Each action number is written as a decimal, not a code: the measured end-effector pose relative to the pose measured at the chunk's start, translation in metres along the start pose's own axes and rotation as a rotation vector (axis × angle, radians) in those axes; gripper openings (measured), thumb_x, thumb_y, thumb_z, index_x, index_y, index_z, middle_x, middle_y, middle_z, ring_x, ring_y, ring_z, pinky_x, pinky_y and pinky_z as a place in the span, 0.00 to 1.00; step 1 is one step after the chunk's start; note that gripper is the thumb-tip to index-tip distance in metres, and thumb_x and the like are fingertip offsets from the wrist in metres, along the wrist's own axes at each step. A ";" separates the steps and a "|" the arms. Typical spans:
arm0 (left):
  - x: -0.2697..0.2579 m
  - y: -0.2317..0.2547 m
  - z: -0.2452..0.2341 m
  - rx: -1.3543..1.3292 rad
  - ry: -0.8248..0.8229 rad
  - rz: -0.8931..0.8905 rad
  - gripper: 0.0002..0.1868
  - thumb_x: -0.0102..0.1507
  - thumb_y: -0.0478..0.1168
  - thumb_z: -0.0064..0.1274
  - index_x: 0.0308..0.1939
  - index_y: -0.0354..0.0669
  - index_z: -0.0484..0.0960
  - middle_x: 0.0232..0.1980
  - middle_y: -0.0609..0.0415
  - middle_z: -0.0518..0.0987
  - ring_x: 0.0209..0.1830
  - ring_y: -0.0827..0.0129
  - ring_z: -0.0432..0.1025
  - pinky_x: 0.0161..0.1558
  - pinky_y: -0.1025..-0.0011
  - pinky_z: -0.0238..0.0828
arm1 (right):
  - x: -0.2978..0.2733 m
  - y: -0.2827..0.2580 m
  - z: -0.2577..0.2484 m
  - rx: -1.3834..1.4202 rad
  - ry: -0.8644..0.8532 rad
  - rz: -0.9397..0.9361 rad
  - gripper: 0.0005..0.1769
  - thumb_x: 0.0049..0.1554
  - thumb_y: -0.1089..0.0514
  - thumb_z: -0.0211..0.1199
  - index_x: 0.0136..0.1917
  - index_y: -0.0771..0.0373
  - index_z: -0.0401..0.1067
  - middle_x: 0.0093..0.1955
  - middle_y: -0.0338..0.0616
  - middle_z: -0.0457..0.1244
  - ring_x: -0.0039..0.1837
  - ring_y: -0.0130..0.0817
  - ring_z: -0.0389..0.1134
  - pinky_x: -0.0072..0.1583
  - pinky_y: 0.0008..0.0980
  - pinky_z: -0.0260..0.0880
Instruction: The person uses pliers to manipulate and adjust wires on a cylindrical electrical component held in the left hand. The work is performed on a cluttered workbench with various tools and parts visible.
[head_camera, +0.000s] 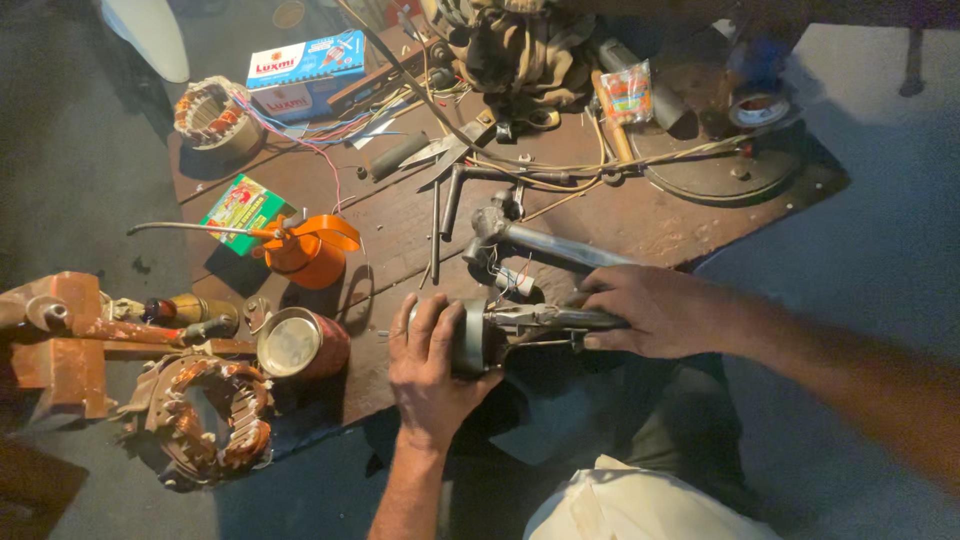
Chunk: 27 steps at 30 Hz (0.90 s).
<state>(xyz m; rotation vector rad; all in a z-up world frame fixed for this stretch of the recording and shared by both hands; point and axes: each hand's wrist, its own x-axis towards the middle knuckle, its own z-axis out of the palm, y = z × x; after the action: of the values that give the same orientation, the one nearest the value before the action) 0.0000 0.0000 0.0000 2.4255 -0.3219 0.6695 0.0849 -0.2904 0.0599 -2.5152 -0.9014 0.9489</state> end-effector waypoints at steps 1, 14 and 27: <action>-0.001 -0.002 0.000 -0.009 0.007 0.007 0.49 0.35 0.46 0.77 0.60 0.45 0.76 0.64 0.46 0.75 0.70 0.41 0.65 0.72 0.48 0.63 | -0.001 -0.005 0.007 -0.109 0.146 -0.069 0.25 0.56 0.40 0.65 0.59 0.56 0.73 0.68 0.46 0.59 0.69 0.45 0.62 0.68 0.49 0.64; -0.007 -0.022 0.016 0.040 0.146 0.052 0.46 0.46 0.55 0.76 0.64 0.48 0.72 0.69 0.46 0.71 0.75 0.38 0.60 0.73 0.43 0.60 | -0.007 0.059 0.006 -0.220 0.792 0.039 0.19 0.51 0.47 0.71 0.50 0.61 0.77 0.56 0.51 0.64 0.60 0.51 0.66 0.61 0.49 0.66; -0.016 -0.026 0.004 0.027 0.051 0.094 0.58 0.47 0.68 0.72 0.74 0.54 0.63 0.77 0.43 0.61 0.79 0.39 0.53 0.76 0.42 0.54 | 0.008 0.065 -0.004 -0.331 0.602 0.276 0.25 0.52 0.39 0.67 0.50 0.62 0.77 0.55 0.52 0.64 0.60 0.49 0.66 0.61 0.48 0.67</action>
<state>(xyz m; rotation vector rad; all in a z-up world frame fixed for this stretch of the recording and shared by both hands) -0.0025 0.0191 -0.0238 2.4266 -0.4106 0.7803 0.1217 -0.3346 0.0274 -2.9925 -0.5587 0.0618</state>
